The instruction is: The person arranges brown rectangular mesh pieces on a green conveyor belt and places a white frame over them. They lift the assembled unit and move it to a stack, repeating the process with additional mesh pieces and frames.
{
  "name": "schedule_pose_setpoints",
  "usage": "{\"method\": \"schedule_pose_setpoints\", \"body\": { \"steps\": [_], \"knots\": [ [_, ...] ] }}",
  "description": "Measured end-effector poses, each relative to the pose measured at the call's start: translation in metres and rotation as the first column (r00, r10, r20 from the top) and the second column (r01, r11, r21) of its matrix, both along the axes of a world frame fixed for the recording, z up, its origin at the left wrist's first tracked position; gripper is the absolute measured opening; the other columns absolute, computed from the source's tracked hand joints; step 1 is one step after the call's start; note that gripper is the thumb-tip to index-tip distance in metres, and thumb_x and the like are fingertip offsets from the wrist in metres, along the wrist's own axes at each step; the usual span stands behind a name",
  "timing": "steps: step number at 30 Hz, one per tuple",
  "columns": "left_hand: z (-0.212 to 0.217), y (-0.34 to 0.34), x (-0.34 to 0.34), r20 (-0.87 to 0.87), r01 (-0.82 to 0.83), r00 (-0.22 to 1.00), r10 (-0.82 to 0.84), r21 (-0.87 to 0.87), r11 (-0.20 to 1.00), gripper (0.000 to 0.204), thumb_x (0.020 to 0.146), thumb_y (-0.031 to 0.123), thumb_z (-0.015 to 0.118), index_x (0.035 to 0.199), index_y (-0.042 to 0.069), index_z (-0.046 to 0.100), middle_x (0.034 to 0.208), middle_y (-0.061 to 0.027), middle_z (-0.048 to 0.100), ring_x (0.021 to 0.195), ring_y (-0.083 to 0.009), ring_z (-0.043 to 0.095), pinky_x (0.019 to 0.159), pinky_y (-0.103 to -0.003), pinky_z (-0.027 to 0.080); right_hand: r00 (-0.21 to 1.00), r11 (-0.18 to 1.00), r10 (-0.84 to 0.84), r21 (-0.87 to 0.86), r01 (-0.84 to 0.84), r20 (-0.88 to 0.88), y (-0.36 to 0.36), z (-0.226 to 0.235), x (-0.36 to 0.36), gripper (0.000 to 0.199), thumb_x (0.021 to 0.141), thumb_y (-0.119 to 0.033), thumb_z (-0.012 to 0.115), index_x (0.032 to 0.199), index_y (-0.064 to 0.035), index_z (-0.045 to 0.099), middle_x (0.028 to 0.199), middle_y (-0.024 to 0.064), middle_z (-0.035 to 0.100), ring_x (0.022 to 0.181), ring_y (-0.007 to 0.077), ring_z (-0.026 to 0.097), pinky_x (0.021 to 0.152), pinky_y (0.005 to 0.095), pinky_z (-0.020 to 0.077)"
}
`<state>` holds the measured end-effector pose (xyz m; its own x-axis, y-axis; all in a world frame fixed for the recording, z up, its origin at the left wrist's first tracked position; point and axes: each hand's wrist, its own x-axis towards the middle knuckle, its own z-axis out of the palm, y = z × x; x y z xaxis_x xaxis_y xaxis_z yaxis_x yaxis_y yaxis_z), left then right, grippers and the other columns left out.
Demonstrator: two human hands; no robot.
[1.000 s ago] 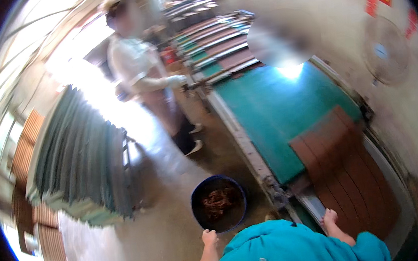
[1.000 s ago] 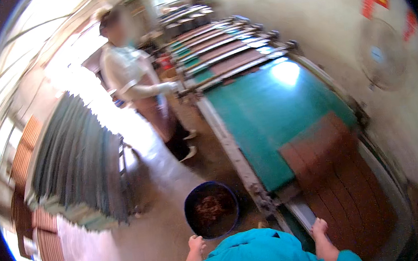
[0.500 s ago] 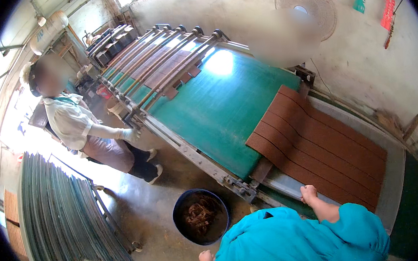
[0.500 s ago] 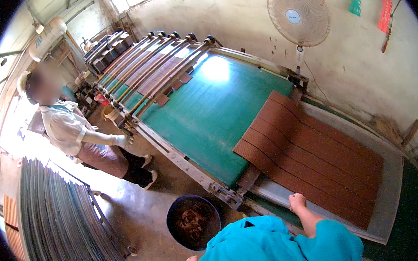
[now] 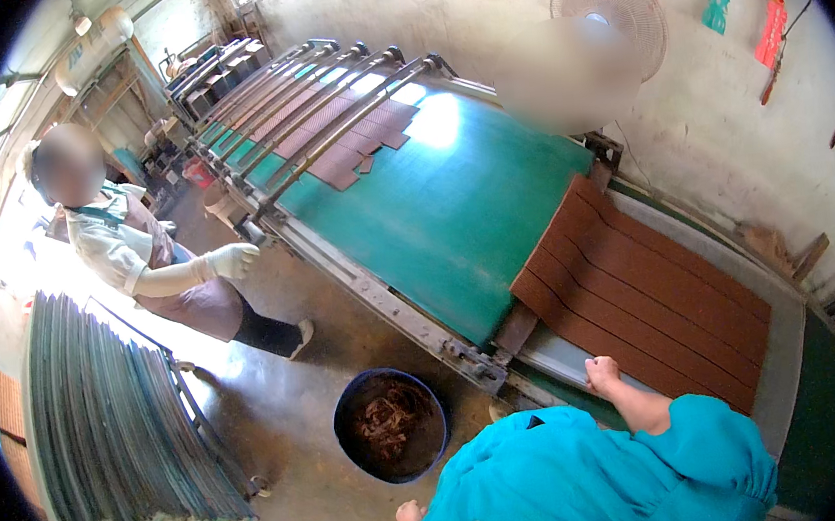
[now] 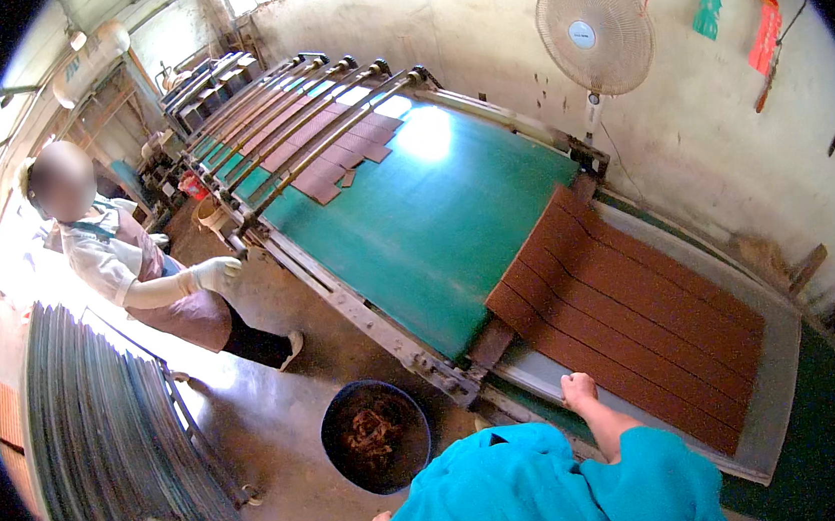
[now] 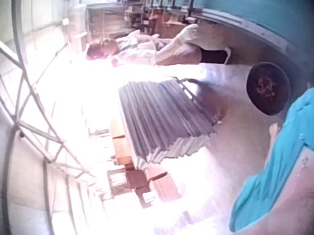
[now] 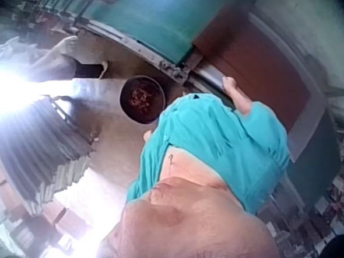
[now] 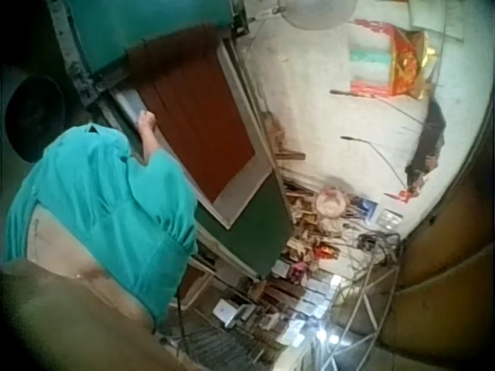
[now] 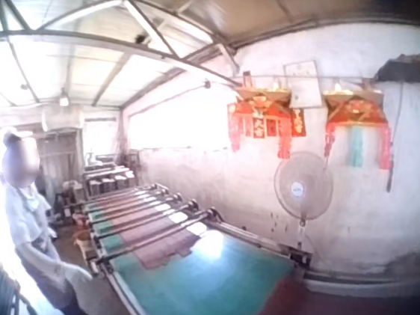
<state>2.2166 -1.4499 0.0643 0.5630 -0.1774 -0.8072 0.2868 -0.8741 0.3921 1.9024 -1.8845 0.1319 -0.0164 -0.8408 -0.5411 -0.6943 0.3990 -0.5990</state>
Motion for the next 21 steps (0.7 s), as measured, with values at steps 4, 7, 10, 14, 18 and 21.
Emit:
{"method": "schedule_pose_setpoints", "body": {
  "steps": [4, 7, 10, 14, 18, 21],
  "knots": [
    [0.011, 0.007, -0.002, -0.173, -0.469, 0.879, 0.444, -0.142, 0.872, 0.018, 0.082, 0.012, 0.049, 0.094, -0.001, 0.051, 0.085, -0.0150, 0.056, 0.077, -0.0278, 0.056, 0.062, -0.039, 0.046, 0.997, 0.998, 0.059, -0.005, -0.059, -0.056, 0.008, -0.002, 0.001, 0.032, 0.086, -0.024, 0.045, 0.066, -0.0009, 0.054, 0.055, 0.0102, 0.055, 0.042, 0.0186, 0.054, 0.041, 0.0323, 0.0451],
    [0.010, 0.027, -0.002, -0.219, -0.621, 0.780, 0.586, -0.154, 0.769, 0.019, 0.082, 0.012, 0.048, 0.095, -0.002, 0.051, 0.085, -0.0156, 0.057, 0.077, -0.0286, 0.056, 0.062, -0.040, 0.046, 0.978, 0.988, 0.152, -0.004, -0.154, -0.142, 0.017, 0.000, 0.010, 0.035, 0.088, -0.027, 0.044, 0.068, -0.0013, 0.056, 0.058, 0.0092, 0.058, 0.044, 0.0183, 0.056, 0.043, 0.0318, 0.0464],
    [0.000, 0.053, -0.010, -0.245, -0.725, 0.685, 0.686, -0.135, 0.676, 0.020, 0.083, 0.013, 0.047, 0.096, -0.002, 0.050, 0.086, -0.0161, 0.057, 0.077, -0.0293, 0.057, 0.062, -0.040, 0.046, 0.976, 0.989, 0.150, 0.023, -0.148, -0.156, 0.022, -0.007, 0.025, 0.036, 0.089, -0.029, 0.042, 0.072, -0.0012, 0.057, 0.061, 0.0086, 0.061, 0.047, 0.0174, 0.058, 0.045, 0.0315, 0.0472],
    [-0.018, 0.088, -0.018, -0.258, -0.818, 0.572, 0.779, -0.110, 0.565, 0.022, 0.083, 0.014, 0.045, 0.097, -0.002, 0.050, 0.086, -0.0168, 0.057, 0.078, -0.0303, 0.057, 0.062, -0.040, 0.046, 0.797, 0.849, 0.448, -0.087, -0.521, -0.404, 0.047, -0.012, 0.033, 0.035, 0.082, -0.029, 0.042, 0.074, -0.0004, 0.060, 0.071, 0.0169, 0.062, 0.068, 0.0329, 0.061, 0.066, 0.0441, 0.0474],
    [-0.032, 0.096, -0.018, -0.285, -0.852, 0.517, 0.807, -0.081, 0.517, 0.023, 0.084, 0.015, 0.044, 0.098, -0.003, 0.050, 0.087, -0.0174, 0.057, 0.078, -0.0313, 0.058, 0.063, -0.041, 0.047, 0.755, 0.830, 0.461, -0.075, -0.553, -0.465, 0.079, -0.004, 0.011, 0.033, 0.082, -0.026, 0.042, 0.075, 0.0004, 0.060, 0.074, 0.0193, 0.062, 0.065, 0.0331, 0.061, 0.062, 0.0449, 0.0488],
    [-0.035, 0.084, -0.005, -0.302, -0.847, 0.527, 0.795, -0.102, 0.522, 0.025, 0.085, 0.016, 0.043, 0.099, -0.003, 0.049, 0.087, -0.0180, 0.057, 0.078, -0.0320, 0.058, 0.063, -0.041, 0.047, 0.969, 0.950, -0.231, 0.192, 0.245, -0.094, 0.078, 0.013, 0.004, 0.026, 0.082, -0.019, 0.043, 0.076, 0.0008, 0.058, 0.069, 0.0171, 0.062, 0.050, 0.0261, 0.058, 0.045, 0.0405, 0.0488]
  ]
}}
